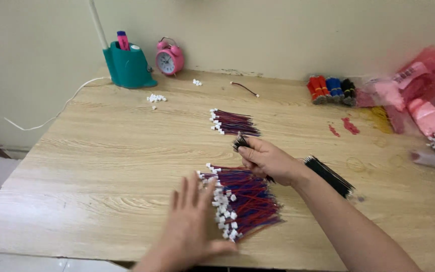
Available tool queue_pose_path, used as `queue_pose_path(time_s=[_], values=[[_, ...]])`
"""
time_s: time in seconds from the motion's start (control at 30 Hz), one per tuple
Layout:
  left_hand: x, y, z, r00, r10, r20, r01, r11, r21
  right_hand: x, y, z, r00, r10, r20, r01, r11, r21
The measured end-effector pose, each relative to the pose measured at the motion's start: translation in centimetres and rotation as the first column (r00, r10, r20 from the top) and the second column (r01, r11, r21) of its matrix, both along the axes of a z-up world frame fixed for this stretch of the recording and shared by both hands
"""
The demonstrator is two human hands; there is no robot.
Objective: The person assembles wire harnesses by inserting red and blue wires into white plastic connectors. They handle the wires and connectors by hand, aligning the wire ends and pushing them into the connector housing. The completed harnesses are placed in a pile on the table.
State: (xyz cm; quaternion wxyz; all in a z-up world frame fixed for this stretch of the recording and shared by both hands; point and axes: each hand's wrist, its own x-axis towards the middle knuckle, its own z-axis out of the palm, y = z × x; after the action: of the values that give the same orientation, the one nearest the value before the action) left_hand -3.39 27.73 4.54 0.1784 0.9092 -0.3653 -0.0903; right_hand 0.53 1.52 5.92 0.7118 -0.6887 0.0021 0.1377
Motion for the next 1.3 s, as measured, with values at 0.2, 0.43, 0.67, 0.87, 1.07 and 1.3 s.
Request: queue_pose_path(time_s=[0.2,0.43,0.67,0.87,1.07,1.3], values=[[2.6,-1.7,-4.2,0.955,0.079,0.285,-0.011,0.973,-0.231,1.9,0.5,0.0,1.000,-0.002,-0.006,0.001,0.991,-0.136],[4.0,-2.2,-3.4,0.967,-0.055,0.249,0.118,0.962,-0.245,4.1,-0.1,1.5,0.996,-0.015,-0.088,-0.004,0.976,-0.217],[6.4,-2.0,3.4,0.993,-0.077,-0.086,0.064,0.988,-0.142,3.9,0.1,5.8,0.998,0.008,0.068,0.040,0.736,-0.675],[11.6,-4.9,7.1,0.937,0.156,-0.314,-0.281,0.870,-0.406,4.6,-0.3,6.4,0.985,0.000,0.172,0.104,0.794,-0.598],[14.0,-7.9,5.0,0.894,0.113,-0.435,-0.374,0.722,-0.582,2.8,0.4,9.0,0.974,-0.076,0.213,0.169,0.869,-0.465],[14.8,-9.2,1.2,0.930,-0.063,-0.362,-0.221,0.691,-0.688,3.7,-0.4,5.1,0.956,-0.122,0.267,0.222,0.895,-0.386]])
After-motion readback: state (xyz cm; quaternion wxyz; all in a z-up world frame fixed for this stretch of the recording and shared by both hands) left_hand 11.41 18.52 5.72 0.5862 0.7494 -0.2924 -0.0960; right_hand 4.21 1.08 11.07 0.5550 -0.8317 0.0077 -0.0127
